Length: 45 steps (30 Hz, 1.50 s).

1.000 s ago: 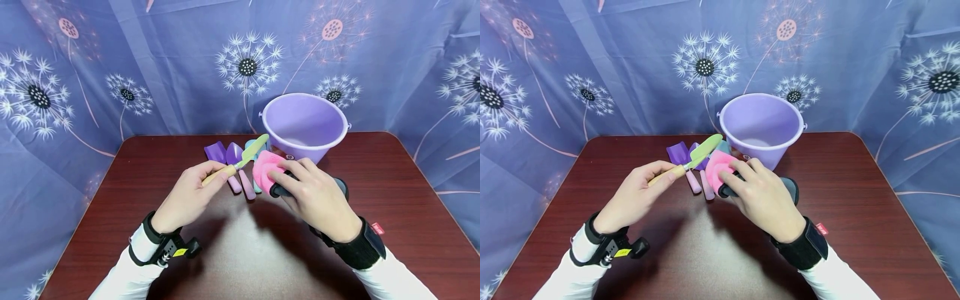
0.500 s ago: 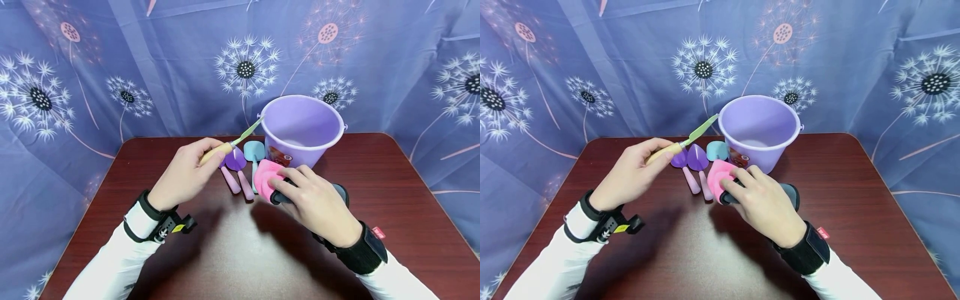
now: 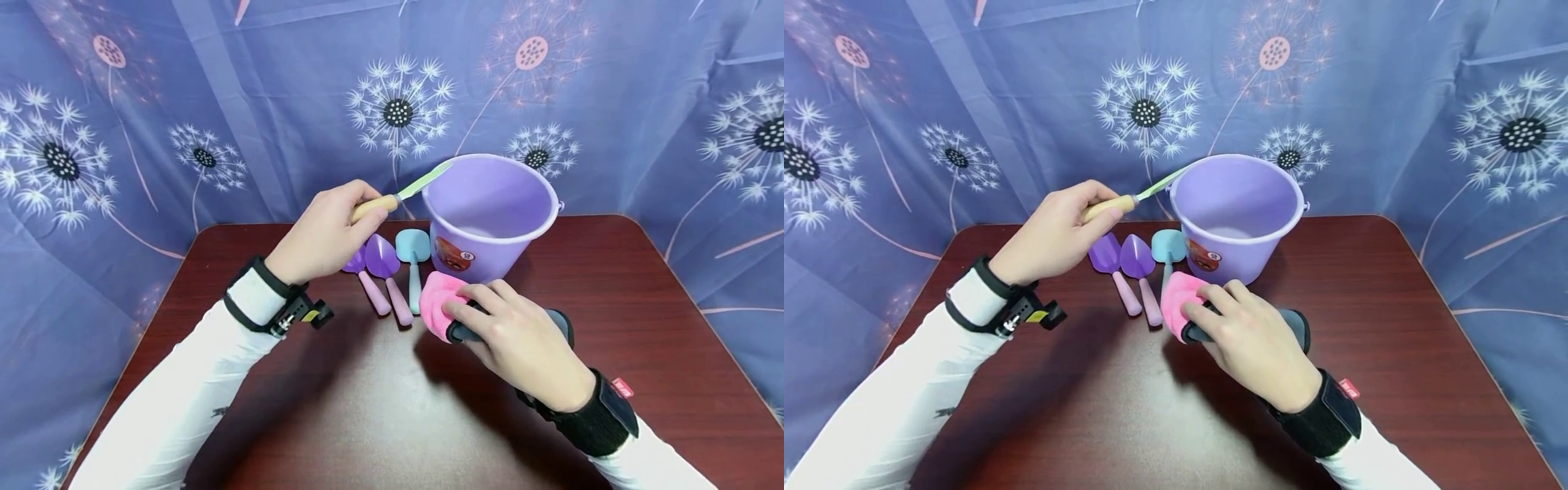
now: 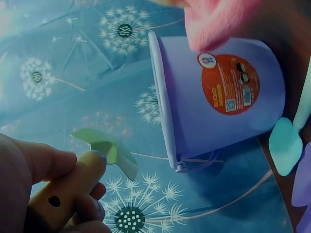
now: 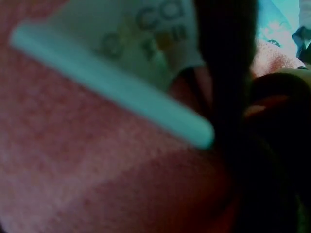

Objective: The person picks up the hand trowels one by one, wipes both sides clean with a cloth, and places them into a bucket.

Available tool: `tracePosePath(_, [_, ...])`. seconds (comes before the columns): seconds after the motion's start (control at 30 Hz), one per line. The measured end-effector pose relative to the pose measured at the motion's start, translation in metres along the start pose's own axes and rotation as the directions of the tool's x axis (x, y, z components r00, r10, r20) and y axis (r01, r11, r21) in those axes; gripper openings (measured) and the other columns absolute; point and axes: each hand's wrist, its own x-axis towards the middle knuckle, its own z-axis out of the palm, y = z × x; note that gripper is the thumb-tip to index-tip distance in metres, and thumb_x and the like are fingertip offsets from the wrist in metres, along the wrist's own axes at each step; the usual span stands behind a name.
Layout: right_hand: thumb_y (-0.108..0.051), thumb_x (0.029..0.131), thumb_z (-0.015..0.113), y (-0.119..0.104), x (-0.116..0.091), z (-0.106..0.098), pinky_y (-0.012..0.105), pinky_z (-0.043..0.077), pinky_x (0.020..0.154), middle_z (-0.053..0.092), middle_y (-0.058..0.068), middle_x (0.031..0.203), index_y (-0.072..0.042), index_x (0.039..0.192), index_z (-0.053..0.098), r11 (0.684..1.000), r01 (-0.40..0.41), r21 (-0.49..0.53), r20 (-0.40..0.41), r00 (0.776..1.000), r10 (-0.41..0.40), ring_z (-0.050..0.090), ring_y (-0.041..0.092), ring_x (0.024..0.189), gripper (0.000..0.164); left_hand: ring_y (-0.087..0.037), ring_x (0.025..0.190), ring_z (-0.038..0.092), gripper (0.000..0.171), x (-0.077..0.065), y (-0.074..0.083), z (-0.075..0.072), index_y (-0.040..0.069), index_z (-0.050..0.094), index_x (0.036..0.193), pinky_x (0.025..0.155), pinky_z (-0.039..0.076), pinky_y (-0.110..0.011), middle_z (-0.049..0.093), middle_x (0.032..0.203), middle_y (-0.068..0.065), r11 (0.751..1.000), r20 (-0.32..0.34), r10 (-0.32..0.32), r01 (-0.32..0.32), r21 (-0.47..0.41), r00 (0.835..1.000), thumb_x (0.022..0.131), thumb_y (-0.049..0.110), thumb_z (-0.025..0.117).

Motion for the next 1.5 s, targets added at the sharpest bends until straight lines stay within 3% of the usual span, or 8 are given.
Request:
tracePosePath(0.2, [-0.01,0.078,0.09,0.0,-0.006,0.002,0.043,0.056,0.077,0.065,0.01,0.125,-0.015,0.131,0.071,1.0,-0.003,-0.003,0.0,1.0,0.003,0.06,0.029,0.102,0.056,-0.02,0.066,0.055,0.021,0.029,0.008,0.007,0.013,0.066,0.114,0.058,0.046,-0.036,0.061,0.084,-0.003,0.998,0.059,-0.001,-0.003,0.056,0.998,0.108,0.033,0.063])
tracePosePath(0.47, [-0.007,0.076,0.089,-0.002,-0.012,0.003,0.042,0.056,0.074,0.065,0.009,0.124,-0.016,0.129,0.07,1.0,-0.005,-0.004,0.008,1.0,0.005,0.059,0.028,0.098,0.057,-0.016,0.072,0.059,0.025,0.062,0.019,0.015,0.019,0.065,0.105,0.065,0.048,-0.034,0.061,0.086,-0.002,0.988,0.152,0.005,-0.028,0.151,0.988,0.109,0.043,0.058])
tracePosePath(0.7, [-0.007,0.075,0.088,-0.003,-0.015,0.003,0.043,0.056,0.076,0.065,0.008,0.124,-0.016,0.13,0.071,1.0,0.004,-0.004,0.002,1.0,-0.004,0.059,0.028,0.097,0.058,-0.014,0.073,0.061,0.028,0.088,0.023,0.028,0.017,0.062,0.105,0.07,0.046,-0.032,0.062,0.086,-0.001,0.968,0.203,0.043,-0.091,0.234,0.978,0.111,0.043,0.055])
tracePosePath(0.97, [-0.006,0.072,0.09,-0.004,-0.018,0.006,0.041,0.055,0.074,0.065,0.007,0.122,-0.017,0.127,0.071,1.0,0.002,-0.003,0.006,1.0,-0.002,0.059,0.026,0.095,0.059,-0.018,0.081,0.057,0.028,0.112,0.035,0.044,0.014,0.061,0.108,0.075,0.046,-0.034,0.061,0.094,-0.002,0.937,0.266,-0.012,-0.082,0.341,0.964,0.112,0.04,0.052])
tracePosePath(1.13, [-0.007,0.072,0.09,-0.005,-0.02,0.007,0.04,0.055,0.073,0.066,0.006,0.121,-0.018,0.127,0.071,1.0,-0.005,0.002,0.011,1.0,0.005,0.058,0.025,0.094,0.06,-0.016,0.086,0.06,0.027,0.127,0.044,0.059,0.013,0.062,0.109,0.079,0.049,-0.034,0.064,0.098,-0.001,0.905,0.313,-0.025,-0.111,0.41,0.949,0.112,0.037,0.05])
tracePosePath(1.27, [-0.006,0.072,0.09,-0.005,-0.02,0.007,0.04,0.055,0.074,0.066,0.005,0.122,-0.018,0.127,0.071,1.0,0.002,0.01,0.007,1.0,-0.002,0.058,0.025,0.095,0.06,-0.019,0.093,0.063,0.027,0.138,0.045,0.073,0.013,0.063,0.103,0.088,0.051,-0.04,0.064,0.098,-0.003,0.859,0.325,-0.027,-0.144,0.491,0.945,0.111,0.036,0.051])
tracePosePath(1.4, [-0.006,0.072,0.09,-0.005,-0.02,0.007,0.04,0.055,0.075,0.066,0.005,0.122,-0.017,0.127,0.072,1.0,0.014,0.012,0.003,1.0,-0.014,0.058,0.025,0.094,0.059,-0.024,0.109,0.066,0.025,0.141,0.045,0.082,0.016,0.063,0.1,0.099,0.047,-0.046,0.069,0.108,-0.003,0.814,0.319,-0.054,-0.143,0.562,0.946,0.109,0.036,0.052])
tracePosePath(1.5, [-0.007,0.072,0.091,-0.006,-0.02,0.008,0.04,0.055,0.076,0.066,0.005,0.122,-0.018,0.127,0.072,1.0,0.014,0.014,0.006,1.0,-0.014,0.058,0.025,0.094,0.059,-0.027,0.115,0.065,0.021,0.141,0.045,0.085,0.016,0.065,0.101,0.1,0.042,-0.046,0.071,0.115,-0.002,0.8,0.322,-0.071,-0.139,0.584,0.944,0.107,0.033,0.053])
